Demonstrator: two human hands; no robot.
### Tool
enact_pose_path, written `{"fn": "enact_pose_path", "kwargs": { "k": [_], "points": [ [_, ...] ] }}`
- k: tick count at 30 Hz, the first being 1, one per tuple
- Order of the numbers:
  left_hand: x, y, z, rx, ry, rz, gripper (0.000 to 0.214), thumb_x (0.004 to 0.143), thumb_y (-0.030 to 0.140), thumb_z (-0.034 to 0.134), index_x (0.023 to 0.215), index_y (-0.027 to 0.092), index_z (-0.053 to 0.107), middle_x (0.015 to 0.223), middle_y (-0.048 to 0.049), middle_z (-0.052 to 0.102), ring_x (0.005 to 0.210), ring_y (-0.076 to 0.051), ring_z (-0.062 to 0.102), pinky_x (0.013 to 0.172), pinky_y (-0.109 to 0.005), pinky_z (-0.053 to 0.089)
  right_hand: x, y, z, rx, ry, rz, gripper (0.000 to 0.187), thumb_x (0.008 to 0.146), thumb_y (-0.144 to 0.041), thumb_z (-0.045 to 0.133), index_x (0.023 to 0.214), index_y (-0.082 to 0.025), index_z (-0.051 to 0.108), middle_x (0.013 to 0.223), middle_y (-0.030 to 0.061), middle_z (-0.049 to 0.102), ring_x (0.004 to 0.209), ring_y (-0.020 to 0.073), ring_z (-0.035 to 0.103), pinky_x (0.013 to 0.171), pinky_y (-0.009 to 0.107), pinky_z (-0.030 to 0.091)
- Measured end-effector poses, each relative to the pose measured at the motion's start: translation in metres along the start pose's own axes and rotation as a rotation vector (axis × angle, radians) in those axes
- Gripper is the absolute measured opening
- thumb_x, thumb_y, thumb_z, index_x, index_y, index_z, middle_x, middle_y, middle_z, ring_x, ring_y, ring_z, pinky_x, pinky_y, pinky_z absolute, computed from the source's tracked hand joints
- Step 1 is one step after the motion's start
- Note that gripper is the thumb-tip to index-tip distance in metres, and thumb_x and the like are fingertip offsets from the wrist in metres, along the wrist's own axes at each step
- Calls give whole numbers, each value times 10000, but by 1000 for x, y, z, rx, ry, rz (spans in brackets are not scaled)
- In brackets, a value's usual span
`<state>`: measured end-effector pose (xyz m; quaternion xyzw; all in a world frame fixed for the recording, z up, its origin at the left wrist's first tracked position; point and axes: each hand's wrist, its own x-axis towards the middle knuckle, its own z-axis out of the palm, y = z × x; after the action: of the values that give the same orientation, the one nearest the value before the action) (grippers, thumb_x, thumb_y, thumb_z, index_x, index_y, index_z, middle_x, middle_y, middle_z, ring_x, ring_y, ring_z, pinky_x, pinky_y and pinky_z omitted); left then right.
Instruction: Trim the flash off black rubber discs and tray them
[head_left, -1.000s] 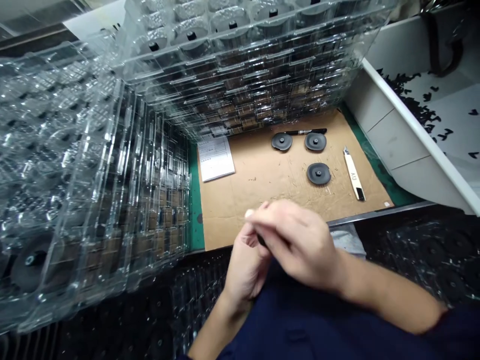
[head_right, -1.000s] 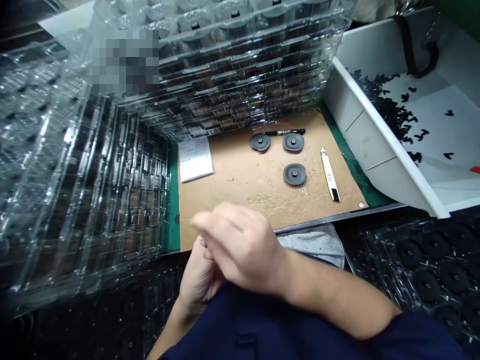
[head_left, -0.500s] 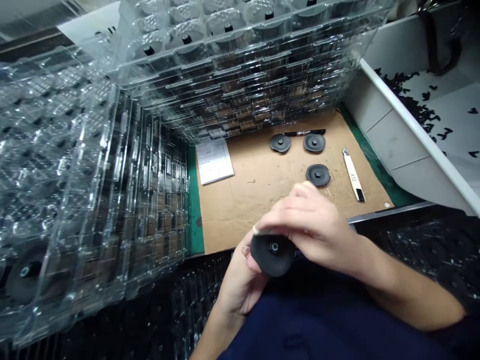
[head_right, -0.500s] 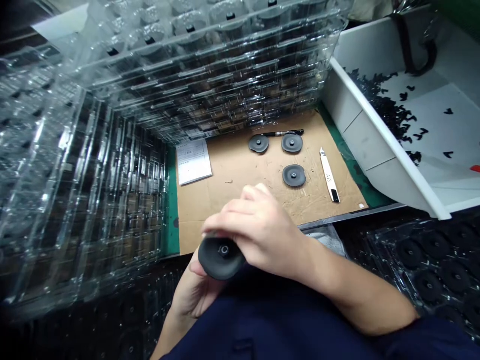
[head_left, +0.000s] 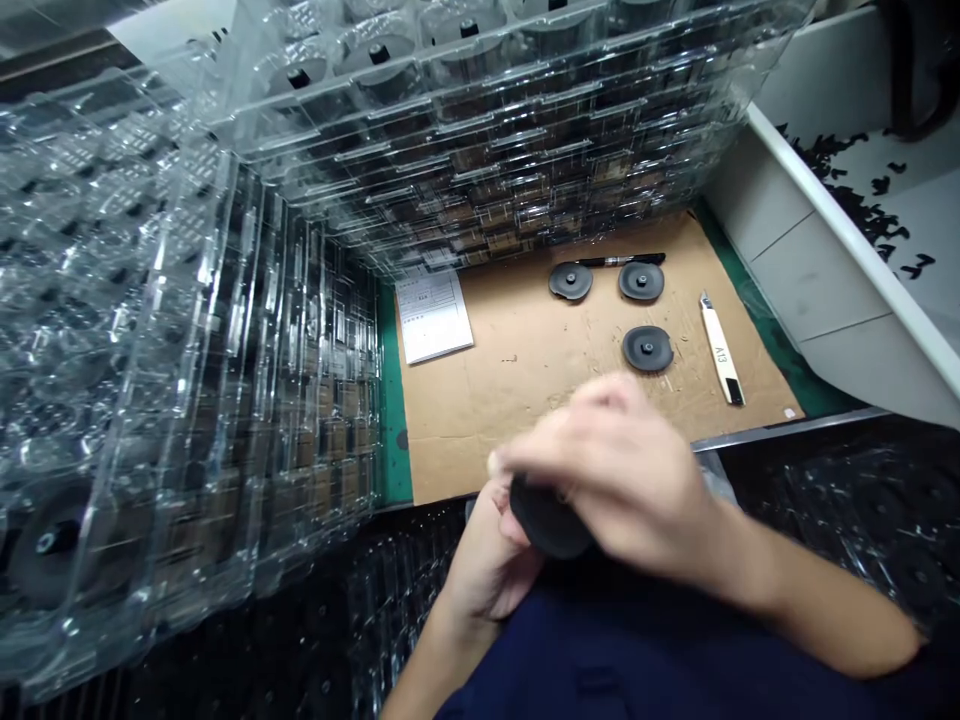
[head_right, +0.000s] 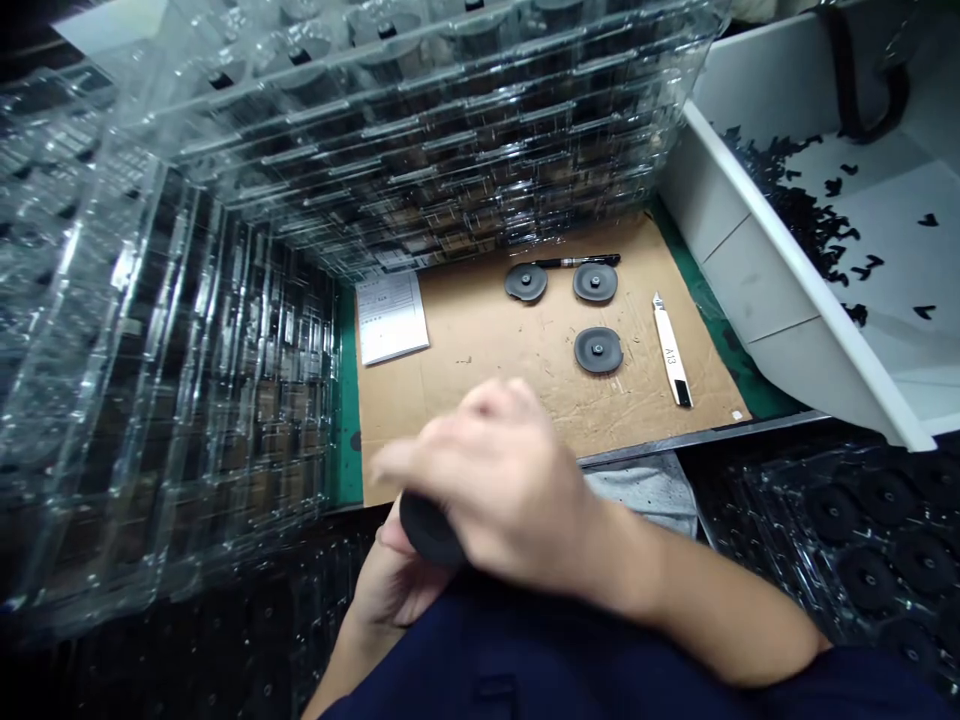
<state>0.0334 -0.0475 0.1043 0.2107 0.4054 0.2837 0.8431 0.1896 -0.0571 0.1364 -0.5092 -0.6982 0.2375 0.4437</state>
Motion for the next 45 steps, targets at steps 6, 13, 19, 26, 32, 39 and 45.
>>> {"fn": "enact_pose_path", "kwargs": {
  "k": [6,13,19,26,32,39,45],
  "points": [
    [-2,4,-6,-203,-135,0,635,598,375,803,1183,326,562,1152,-54,656,1006,-290,653,804,-345,558,-30,80,18,49,-93,580,236,907,-269,477,1119,-235,577,866,16,624,753,161,593,636,286,475],
    [3,-2,-17,-217,-136,38,636,627,429,756,1215,307,546,1253,-72,598,1032,-276,639,837,-347,556,-75,99,49,-37,-91,607,328,803,-265,570,1123,-197,593,1120,103,499,877,203,583,741,351,513],
    [2,-2,-15,-193,-128,56,615,677,418,727,1248,322,518,1278,-61,581,1080,-264,617,868,-331,542,-76,91,49,-100,-49,640,261,841,-295,514,1022,-186,667,1039,114,527,876,235,580,769,402,487],
    [0,-2,-12,-167,-106,32,688,680,400,738,1306,337,459,1288,-69,572,1112,-273,597,919,-364,512,-72,83,36,48,-25,649,237,878,-322,506,1026,-200,644,987,56,670,859,191,626,742,317,503],
    [3,-8,-9,-156,-93,61,629,678,385,748,1255,266,527,1311,-76,562,1131,-273,582,912,-331,514,-39,27,3,130,102,520,261,908,-272,504,1159,-235,570,1073,34,638,865,153,616,727,269,497],
    [5,-6,-11,-61,-25,100,494,748,173,708,1211,258,560,1191,-49,641,1109,-231,599,940,-308,490,-18,-14,17,39,-114,43,230,888,-104,462,1084,-130,581,926,54,654,819,156,572,762,312,456],
    [6,-2,-3,-77,-11,130,453,719,191,739,1150,234,604,1117,-49,675,1081,-208,613,963,-306,467,-15,-10,17,-79,33,8,244,897,-123,438,1098,-117,576,917,88,653,818,182,567,748,353,453]
  ]
}}
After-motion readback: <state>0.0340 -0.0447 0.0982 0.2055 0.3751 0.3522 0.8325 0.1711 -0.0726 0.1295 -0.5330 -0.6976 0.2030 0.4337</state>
